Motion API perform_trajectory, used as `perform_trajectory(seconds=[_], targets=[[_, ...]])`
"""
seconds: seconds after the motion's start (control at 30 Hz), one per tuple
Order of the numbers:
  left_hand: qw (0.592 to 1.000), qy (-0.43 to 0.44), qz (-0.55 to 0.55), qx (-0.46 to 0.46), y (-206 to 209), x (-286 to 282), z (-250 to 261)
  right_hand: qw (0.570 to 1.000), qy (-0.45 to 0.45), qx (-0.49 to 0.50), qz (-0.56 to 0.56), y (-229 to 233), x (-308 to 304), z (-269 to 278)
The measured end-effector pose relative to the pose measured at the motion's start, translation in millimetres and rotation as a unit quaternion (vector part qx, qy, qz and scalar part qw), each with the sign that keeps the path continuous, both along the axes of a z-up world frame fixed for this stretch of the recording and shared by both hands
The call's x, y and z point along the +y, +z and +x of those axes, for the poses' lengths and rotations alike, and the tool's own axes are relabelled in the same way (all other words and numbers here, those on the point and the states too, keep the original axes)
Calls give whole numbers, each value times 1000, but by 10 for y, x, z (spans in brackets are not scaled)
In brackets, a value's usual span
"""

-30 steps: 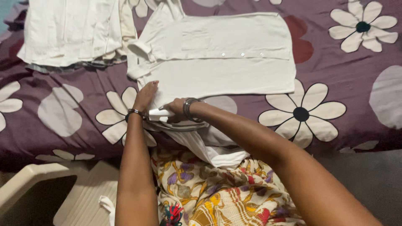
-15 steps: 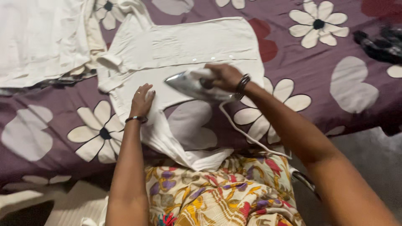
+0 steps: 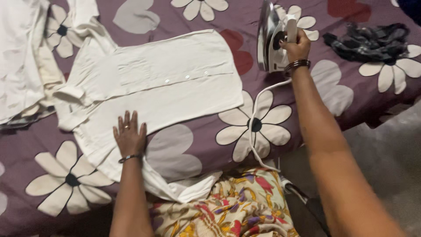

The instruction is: The person irons a white shirt laid out on a bed. They use an electric iron to smooth the fabric, moving it back and forth across the shirt's surface while occasionally adjusting the shirt with their hands.

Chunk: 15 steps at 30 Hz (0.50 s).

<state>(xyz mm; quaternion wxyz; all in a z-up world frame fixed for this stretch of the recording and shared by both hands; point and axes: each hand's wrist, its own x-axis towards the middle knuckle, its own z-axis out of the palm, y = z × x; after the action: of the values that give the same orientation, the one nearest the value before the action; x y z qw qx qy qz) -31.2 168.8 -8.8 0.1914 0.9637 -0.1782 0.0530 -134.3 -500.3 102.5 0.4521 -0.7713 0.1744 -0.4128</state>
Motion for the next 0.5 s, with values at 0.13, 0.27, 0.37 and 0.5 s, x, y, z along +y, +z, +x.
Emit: perform_trajectory(seconds=[0.13,0.27,0.37,0.5], targets=[[1000,-9,11,-27,49,7,-25,983,-11,-134,126,-353,-355,218],[999,-9,10,-31,37,-14,-37,959,-12,-209,193,-544,-405,446],[999,-9,10,-35,52,-1,-43,956,-35,-223,186,-647,-315,590],[999,-4,13,-33,98,-26,-55,929,-100,-256,249,-741,-277,781]])
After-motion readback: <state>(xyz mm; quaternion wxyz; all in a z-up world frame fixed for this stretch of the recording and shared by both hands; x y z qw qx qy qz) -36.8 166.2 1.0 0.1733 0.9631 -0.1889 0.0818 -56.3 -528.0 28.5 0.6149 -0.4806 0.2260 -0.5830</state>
